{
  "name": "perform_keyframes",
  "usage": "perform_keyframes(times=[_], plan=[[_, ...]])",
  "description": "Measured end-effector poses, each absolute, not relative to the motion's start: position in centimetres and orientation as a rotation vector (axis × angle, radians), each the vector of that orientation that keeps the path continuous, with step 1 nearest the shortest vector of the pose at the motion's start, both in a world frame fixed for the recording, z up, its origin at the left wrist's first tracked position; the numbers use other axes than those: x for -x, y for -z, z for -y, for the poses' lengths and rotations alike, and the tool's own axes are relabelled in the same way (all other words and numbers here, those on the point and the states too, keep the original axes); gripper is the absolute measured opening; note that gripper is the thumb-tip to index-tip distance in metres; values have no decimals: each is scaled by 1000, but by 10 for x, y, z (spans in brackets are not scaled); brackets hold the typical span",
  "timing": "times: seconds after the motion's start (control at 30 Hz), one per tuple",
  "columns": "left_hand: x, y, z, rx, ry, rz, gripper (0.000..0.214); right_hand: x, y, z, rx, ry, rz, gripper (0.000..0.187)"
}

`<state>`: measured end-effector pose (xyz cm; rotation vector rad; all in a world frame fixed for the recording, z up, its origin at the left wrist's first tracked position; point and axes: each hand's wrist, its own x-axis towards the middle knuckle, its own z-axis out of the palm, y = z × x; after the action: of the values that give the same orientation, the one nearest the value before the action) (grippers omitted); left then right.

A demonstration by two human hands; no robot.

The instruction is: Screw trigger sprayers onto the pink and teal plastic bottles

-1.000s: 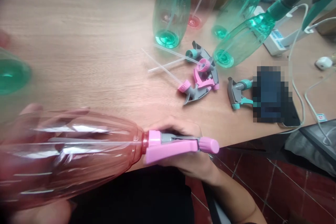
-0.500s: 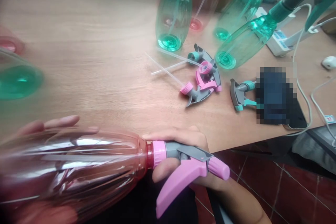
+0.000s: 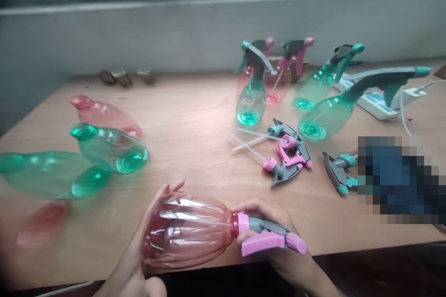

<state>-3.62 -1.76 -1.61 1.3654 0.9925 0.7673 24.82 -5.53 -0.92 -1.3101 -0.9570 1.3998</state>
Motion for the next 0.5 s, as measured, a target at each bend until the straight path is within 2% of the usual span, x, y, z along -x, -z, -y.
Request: perform_keyframes(times=[0.17,0.27,0.33,0.43,0.5], plan=[[30,5,13,-1282,-796,-981,103,-253,27,48,1342,-1483,1049,35],[32,1,14,-1306,-785,-971,102,-255,39,46,1360,-1483,1111,46],[35,3,15,-1327,-774,-985,101,-254,43,46,1365,-1432,1157,47],[37,6,16,-1394,-742,-1039,82,-251,44,46,1339,-1362,1212,44],[38,7,16,-1482,-743,-1051,79,-251,44,45,1331,-1339,1229,45]])
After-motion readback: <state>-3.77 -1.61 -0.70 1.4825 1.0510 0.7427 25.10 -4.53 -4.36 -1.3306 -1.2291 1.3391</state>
